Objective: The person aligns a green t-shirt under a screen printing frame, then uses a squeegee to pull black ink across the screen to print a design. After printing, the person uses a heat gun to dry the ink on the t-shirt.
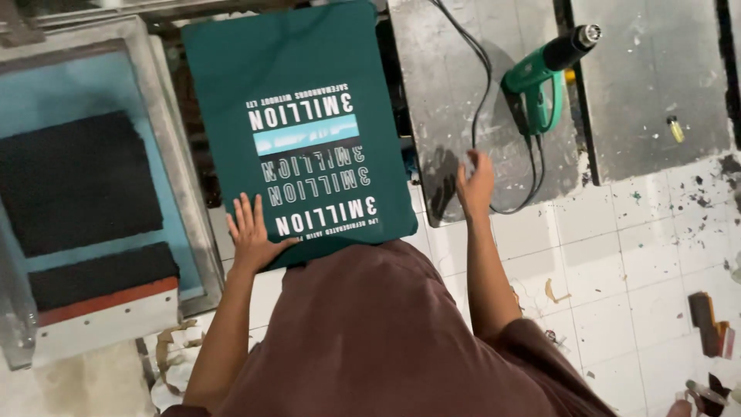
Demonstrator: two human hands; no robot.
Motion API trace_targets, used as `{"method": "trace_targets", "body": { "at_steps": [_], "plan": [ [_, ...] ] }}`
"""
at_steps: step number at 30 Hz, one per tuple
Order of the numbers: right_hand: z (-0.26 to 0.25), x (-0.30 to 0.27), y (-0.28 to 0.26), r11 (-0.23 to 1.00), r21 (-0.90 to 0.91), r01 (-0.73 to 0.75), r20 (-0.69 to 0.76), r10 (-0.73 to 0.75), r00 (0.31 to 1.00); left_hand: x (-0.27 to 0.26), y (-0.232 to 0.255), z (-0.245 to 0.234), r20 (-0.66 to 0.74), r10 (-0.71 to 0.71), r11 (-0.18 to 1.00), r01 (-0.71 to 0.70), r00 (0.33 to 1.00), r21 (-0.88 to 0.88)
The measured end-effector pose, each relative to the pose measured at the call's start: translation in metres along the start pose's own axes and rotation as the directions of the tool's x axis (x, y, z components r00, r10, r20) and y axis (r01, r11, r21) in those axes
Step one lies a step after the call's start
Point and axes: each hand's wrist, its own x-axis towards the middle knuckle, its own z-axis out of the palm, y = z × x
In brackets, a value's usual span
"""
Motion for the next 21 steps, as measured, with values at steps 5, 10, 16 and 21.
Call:
{"method": "trace_targets", "body": {
  "at_steps": [5, 10, 16, 21],
  "plan": [
    [0.026, 0.059, 0.074, 0.998, -0.059, 0.026, -0.224, -0.038, 0.974, 0.005, -0.008, 0.014, 0.005, -0.050, 0.997, 0.050, 0.999, 0.052],
    [0.039, 0.093, 0.089, 0.999, -0.007, 0.050, -0.344, -0.049, 0.938, 0.004, -0.009, 0.017, -0.002, -0.071, 0.996, 0.071, 0.997, 0.058],
    [0.066, 0.058, -0.006, 0.925, 0.263, 0.274, -0.039, -0.274, 0.961, 0.017, 0.001, 0.016, -0.034, -0.101, 0.990, 0.104, 0.994, 0.097],
    [0.074, -0.012, -0.073, 0.861, 0.276, 0.428, 0.566, -0.505, 0.652, 0.009, -0.003, 0.023, -0.059, -0.083, 0.991, 0.088, 0.995, 0.098]
  ]
}}
